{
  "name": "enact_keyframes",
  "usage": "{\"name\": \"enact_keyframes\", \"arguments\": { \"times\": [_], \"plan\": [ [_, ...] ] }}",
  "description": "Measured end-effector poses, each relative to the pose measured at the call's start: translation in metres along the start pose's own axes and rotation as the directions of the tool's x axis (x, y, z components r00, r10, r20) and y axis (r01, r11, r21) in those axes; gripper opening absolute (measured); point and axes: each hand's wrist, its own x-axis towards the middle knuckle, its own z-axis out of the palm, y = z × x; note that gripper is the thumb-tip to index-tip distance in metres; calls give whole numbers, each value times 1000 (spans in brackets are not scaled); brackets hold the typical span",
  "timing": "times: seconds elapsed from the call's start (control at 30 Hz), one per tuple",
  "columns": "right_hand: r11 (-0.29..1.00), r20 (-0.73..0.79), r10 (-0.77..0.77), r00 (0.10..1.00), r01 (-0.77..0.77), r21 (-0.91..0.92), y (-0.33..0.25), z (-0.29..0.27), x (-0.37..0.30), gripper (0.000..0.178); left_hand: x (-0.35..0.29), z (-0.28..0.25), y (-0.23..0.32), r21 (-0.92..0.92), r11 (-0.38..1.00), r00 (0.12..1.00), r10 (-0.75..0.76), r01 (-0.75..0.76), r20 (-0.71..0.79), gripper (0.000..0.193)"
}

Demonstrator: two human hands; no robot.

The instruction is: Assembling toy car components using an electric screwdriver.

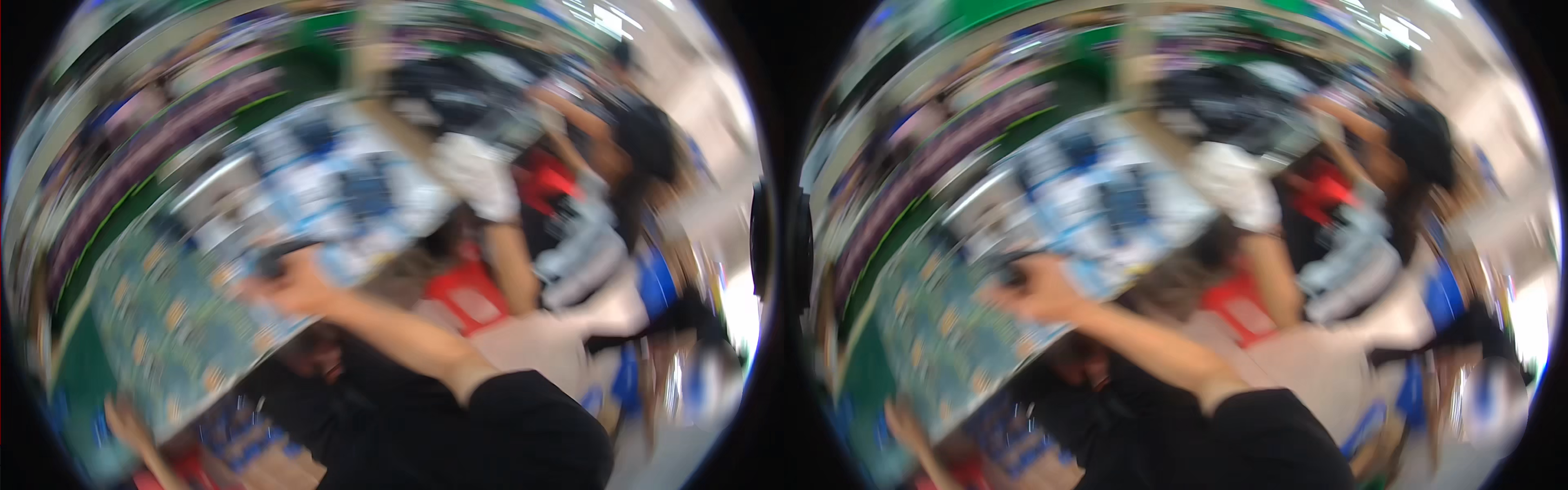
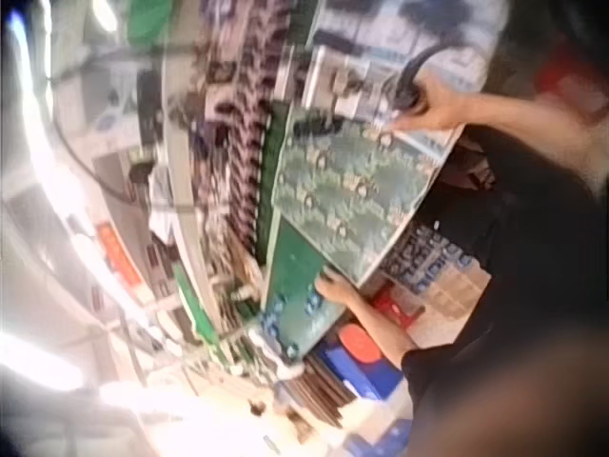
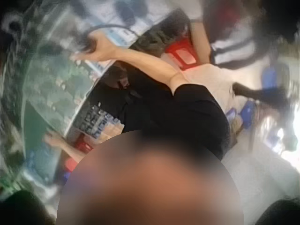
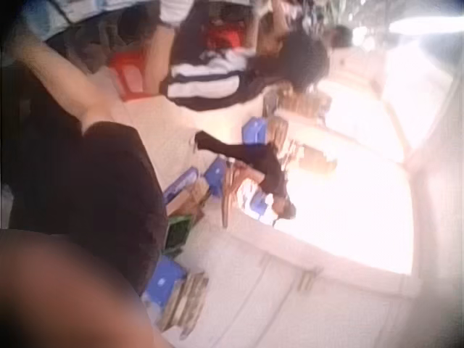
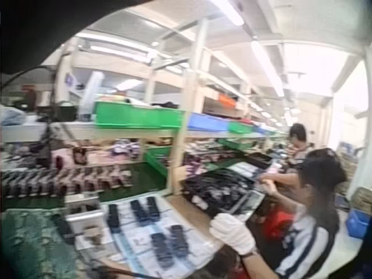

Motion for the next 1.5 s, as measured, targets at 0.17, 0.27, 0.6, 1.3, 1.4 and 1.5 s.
{"name": "enact_keyframes", "arguments": {
  "times": [0.17, 0.27, 0.6, 1.3, 1.4, 1.5],
  "plan": [
    [903, -19, -394, 919, 391, 175, -68, -38, -41, 31, -7, 49, 184, 669, 713, 974, 214, -209, 75, 40],
    [882, -128, -431, 893, 447, 147, -58, -62, -58, 31, 1, 76, 180, 555, 773, 949, 291, -306, 118, 36],
    [882, -217, -376, 901, 419, 213, -78, -74, -85, 40, 21, 63, 43, 665, 743, 996, 29, -81, 89, 55],
    [936, -88, -193, 977, 210, 281, -92, -65, -102, 36, 0, 55, 133, 651, 758, 997, -8, -43, 76, 49],
    [936, -130, -163, 978, 195, 295, -87, -72, -101, 55, -1, 66, 124, 651, 738, 976, 216, -176, 19, 55],
    [963, -92, 4, 996, 21, 270, -95, -108, -116, 28, -24, 112, 114, 305, 893, 918, 379, -331, -114, 19]
  ]
}}
